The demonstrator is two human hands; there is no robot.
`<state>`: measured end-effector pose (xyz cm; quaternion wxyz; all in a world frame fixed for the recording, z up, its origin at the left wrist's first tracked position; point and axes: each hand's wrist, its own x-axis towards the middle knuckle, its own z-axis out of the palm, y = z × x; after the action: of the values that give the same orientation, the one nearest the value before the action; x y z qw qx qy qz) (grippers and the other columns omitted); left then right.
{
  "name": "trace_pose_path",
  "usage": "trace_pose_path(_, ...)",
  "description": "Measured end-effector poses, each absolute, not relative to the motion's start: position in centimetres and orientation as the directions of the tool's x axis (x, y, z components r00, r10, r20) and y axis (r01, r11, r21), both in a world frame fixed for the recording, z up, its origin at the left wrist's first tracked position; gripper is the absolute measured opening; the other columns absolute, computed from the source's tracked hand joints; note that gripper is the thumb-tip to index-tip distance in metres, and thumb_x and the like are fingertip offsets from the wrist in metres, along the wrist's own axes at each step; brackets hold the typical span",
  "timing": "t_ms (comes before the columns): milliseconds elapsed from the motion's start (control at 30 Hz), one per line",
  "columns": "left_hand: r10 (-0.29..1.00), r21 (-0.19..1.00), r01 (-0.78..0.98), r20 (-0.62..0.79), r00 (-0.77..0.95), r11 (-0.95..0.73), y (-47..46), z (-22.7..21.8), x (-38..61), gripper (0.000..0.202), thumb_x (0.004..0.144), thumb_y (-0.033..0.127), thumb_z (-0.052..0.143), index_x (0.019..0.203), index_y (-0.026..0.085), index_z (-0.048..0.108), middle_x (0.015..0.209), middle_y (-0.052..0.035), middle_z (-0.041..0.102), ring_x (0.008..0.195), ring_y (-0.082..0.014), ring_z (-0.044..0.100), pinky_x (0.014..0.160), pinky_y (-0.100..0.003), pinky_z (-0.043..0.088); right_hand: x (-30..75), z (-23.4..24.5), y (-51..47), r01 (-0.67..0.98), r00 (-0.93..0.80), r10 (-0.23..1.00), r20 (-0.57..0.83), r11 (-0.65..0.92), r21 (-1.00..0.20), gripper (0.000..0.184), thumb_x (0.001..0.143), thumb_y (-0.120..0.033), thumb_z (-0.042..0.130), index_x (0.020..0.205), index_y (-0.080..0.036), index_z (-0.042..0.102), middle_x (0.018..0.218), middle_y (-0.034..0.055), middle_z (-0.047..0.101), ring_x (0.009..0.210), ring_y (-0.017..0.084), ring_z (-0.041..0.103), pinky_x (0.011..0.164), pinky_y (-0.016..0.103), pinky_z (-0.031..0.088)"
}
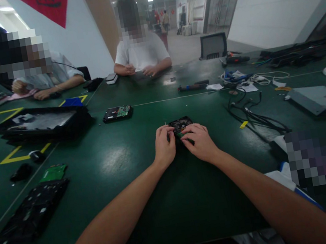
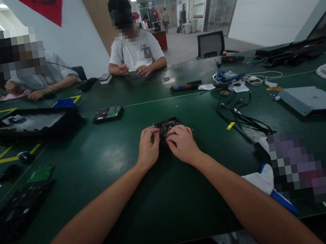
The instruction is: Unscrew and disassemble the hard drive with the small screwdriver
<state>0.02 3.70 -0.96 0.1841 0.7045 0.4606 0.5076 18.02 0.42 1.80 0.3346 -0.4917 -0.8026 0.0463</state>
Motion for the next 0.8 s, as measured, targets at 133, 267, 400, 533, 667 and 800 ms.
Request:
trace_pose_path(133, 0.836, 0.731, 0.457, 0.546, 0.055, -0.507, 3.7, -1.0, 0.0, 0.019, 0.100, 0.017, 0.052, 0.111, 0.021, 0.066, 0.120, -0.0110, 0.059, 0.123, -0.0233, 0.058, 0.111, -0.045, 0.047, 18.3, 2.0, 0.2, 0.746, -0.295, 0.822, 0.487, 0.517, -0.419, 0.015, 0.092, -0.020, 0.061, 0.096, -0.026, 0.075, 0.118, 0.0060, 0.072, 0.123, 0.029, 0.055, 0.105, 0.051, 0.037)
trace_pose_path(267, 0.837, 0.730, 0.462, 0.545, 0.052, -0.504, 3.8, -1.0, -0.1, 0.019, 0.099, 0.016, 0.053, 0.111, 0.022, 0.066, 0.119, -0.0110, 0.059, 0.123, -0.0238, 0.058, 0.111, -0.046, 0.048, 18.9, 2.3, 0.1, 0.758, -0.263, 0.829, 0.493, 0.494, -0.426, 0.017, 0.095, -0.021, 0.056, 0.097, -0.023, 0.073, 0.116, 0.0083, 0.072, 0.121, 0.029, 0.056, 0.104, 0.050, 0.040)
trace_pose_path(400, 0.838, 0.734, 0.470, 0.546, 0.021, -0.490, 3.7, -0.9, -0.2, 0.017, 0.096, 0.015, 0.057, 0.109, 0.020, 0.066, 0.115, -0.0107, 0.058, 0.119, -0.0244, 0.059, 0.108, -0.046, 0.050, 20.1, 2.2, 0.4, 0.773, -0.167, 0.836, 0.523, 0.441, -0.457, 0.019, 0.096, -0.023, 0.055, 0.105, -0.021, 0.072, 0.118, 0.0117, 0.068, 0.118, 0.029, 0.057, 0.103, 0.048, 0.044)
trace_pose_path(533, 0.847, 0.784, 0.390, 0.531, -0.019, -0.483, 3.5, -0.7, -0.1, 0.022, 0.090, 0.010, 0.062, 0.110, 0.019, 0.064, 0.122, -0.0105, 0.054, 0.101, -0.0192, 0.066, 0.096, -0.042, 0.058, 21.7, 1.8, 0.9, 0.784, -0.071, 0.844, 0.531, 0.376, -0.493, 0.023, 0.097, -0.027, 0.056, 0.114, -0.022, 0.070, 0.122, 0.0120, 0.063, 0.118, 0.029, 0.057, 0.104, 0.048, 0.047)
trace_pose_path(667, 0.822, 0.761, 0.408, 0.568, -0.044, -0.504, 3.7, -0.8, -0.3, 0.022, 0.089, 0.006, 0.059, 0.105, 0.020, 0.065, 0.117, -0.0100, 0.056, 0.106, -0.0206, 0.064, 0.098, -0.042, 0.057, 23.2, 1.7, 1.1, 0.778, -0.104, 0.874, 0.474, 0.368, -0.508, 0.026, 0.097, -0.034, 0.060, 0.117, -0.022, 0.070, 0.128, 0.0128, 0.058, 0.124, 0.029, 0.057, 0.108, 0.048, 0.047)
trace_pose_path(800, 0.829, 0.737, 0.476, 0.559, -0.032, -0.479, 3.9, -1.0, -0.5, 0.020, 0.092, 0.008, 0.057, 0.103, 0.022, 0.066, 0.111, -0.0095, 0.061, 0.119, -0.0246, 0.059, 0.107, -0.048, 0.050, 24.1, 2.0, 0.9, 0.744, -0.225, 0.899, 0.375, 0.407, -0.531, 0.029, 0.092, -0.039, 0.070, 0.118, -0.026, 0.072, 0.138, 0.0118, 0.054, 0.131, 0.030, 0.054, 0.111, 0.051, 0.046)
